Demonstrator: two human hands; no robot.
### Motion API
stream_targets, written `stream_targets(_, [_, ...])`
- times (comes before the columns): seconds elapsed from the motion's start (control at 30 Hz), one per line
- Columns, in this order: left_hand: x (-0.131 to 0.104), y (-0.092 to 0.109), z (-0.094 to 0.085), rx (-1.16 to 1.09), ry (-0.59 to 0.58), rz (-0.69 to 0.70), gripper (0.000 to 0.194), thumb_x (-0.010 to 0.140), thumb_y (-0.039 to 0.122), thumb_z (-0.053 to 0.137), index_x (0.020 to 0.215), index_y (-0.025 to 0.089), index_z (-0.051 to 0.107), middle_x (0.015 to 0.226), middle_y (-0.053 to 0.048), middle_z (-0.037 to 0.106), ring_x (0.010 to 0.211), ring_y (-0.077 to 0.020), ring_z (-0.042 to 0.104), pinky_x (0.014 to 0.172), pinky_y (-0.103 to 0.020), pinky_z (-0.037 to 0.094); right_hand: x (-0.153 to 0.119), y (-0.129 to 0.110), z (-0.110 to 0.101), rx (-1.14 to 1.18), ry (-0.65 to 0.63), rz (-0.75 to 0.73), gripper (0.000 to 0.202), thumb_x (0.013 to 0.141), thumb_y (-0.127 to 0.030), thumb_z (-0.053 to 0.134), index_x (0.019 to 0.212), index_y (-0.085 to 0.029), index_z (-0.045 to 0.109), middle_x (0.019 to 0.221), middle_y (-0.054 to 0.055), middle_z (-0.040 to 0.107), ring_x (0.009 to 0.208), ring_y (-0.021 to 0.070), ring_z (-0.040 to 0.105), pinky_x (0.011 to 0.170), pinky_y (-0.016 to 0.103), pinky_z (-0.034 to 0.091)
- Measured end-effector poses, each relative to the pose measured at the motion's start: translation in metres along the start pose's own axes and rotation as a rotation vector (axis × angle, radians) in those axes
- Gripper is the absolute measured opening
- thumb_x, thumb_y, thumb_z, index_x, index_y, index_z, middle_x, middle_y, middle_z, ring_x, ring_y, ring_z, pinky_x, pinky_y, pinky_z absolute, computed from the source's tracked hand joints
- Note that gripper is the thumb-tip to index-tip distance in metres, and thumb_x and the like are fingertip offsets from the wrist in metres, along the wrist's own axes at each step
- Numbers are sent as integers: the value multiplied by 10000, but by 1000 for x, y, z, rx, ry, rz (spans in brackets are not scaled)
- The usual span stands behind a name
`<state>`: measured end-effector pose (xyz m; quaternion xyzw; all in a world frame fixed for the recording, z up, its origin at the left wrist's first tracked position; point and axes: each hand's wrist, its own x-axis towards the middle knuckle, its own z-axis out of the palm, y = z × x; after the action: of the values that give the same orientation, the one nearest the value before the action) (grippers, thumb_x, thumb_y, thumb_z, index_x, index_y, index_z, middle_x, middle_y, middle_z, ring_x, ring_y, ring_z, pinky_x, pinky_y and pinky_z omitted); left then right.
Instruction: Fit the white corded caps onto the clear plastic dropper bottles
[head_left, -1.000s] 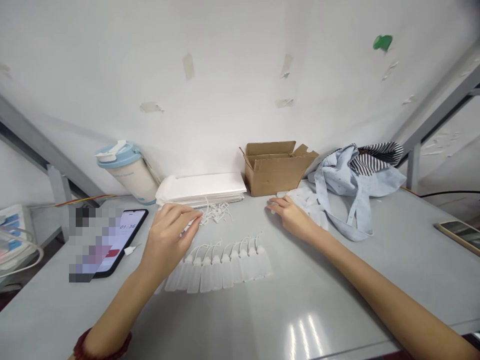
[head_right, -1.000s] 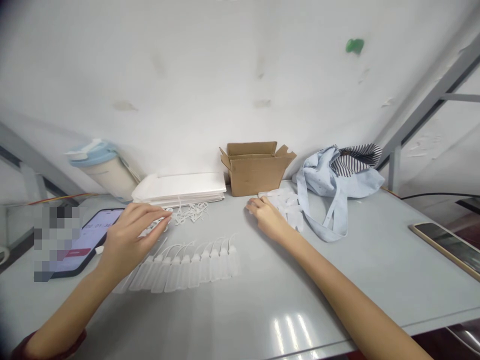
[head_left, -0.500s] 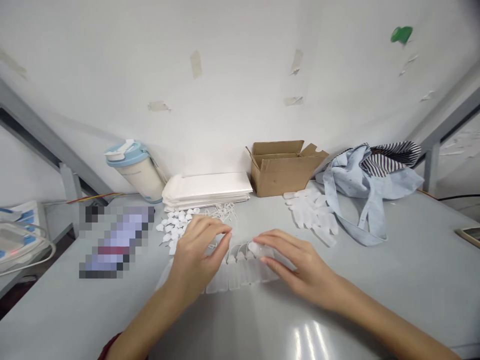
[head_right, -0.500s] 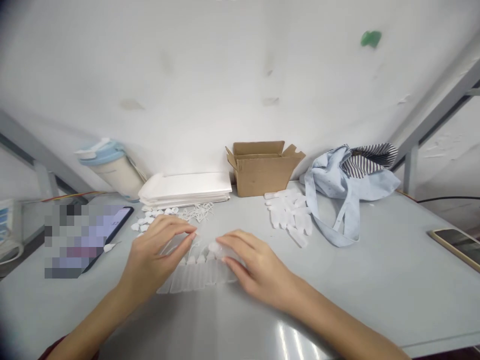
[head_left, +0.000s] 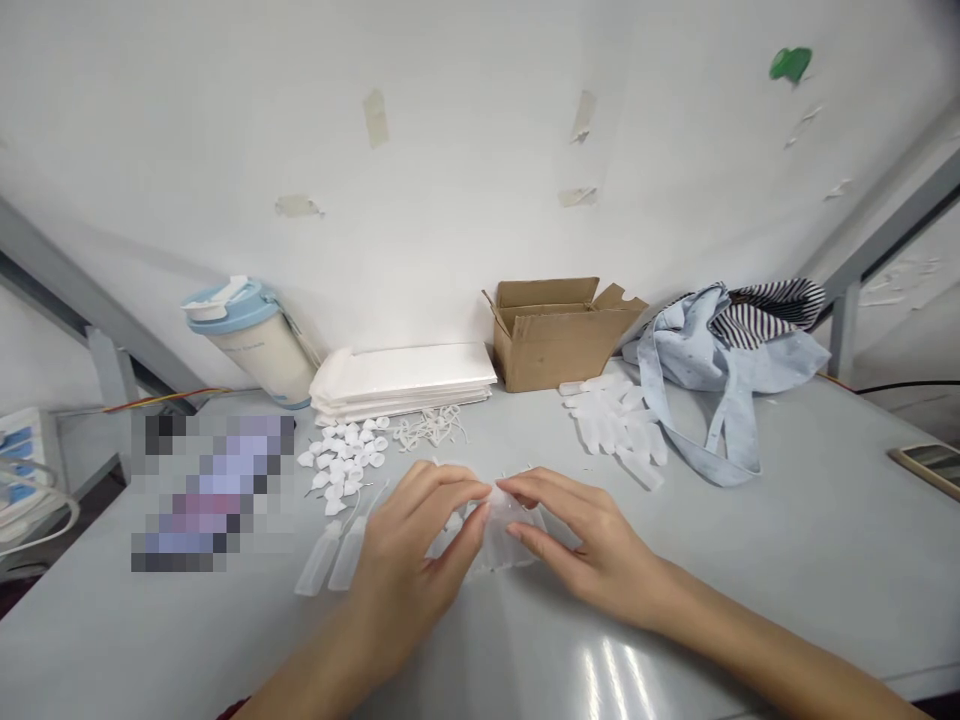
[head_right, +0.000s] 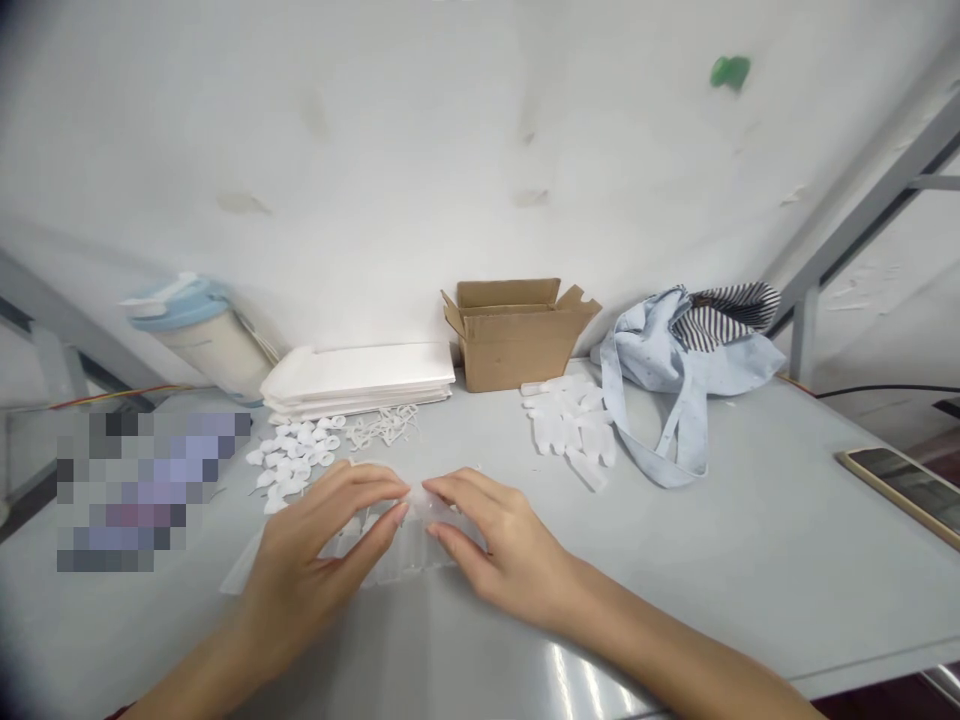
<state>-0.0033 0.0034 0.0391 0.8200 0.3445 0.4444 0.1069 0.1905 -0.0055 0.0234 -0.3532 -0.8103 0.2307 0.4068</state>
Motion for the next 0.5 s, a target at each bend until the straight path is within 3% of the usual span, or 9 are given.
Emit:
stream_targets(0.27, [-13, -6, 11, 154, -51, 120, 298, 882, 66, 520, 1139, 213, 555, 1003, -69, 601, 852, -178, 570, 726, -322, 480, -5, 8, 6, -75, 18, -22, 403, 909, -152, 505, 1306, -197, 447, 976, 76, 658, 844, 171, 634, 737, 305, 557])
stream_targets(0.5, [-9, -2, 10, 44, -67, 8, 257, 896, 86, 493, 1090, 222, 591, 940, -53, 633, 825, -171, 592, 687, -286, 501, -10, 5, 6, -99, 8, -35, 482, 911, -149, 503, 1365, -230, 360, 1060, 89, 661, 941, 185, 645, 790, 329, 568])
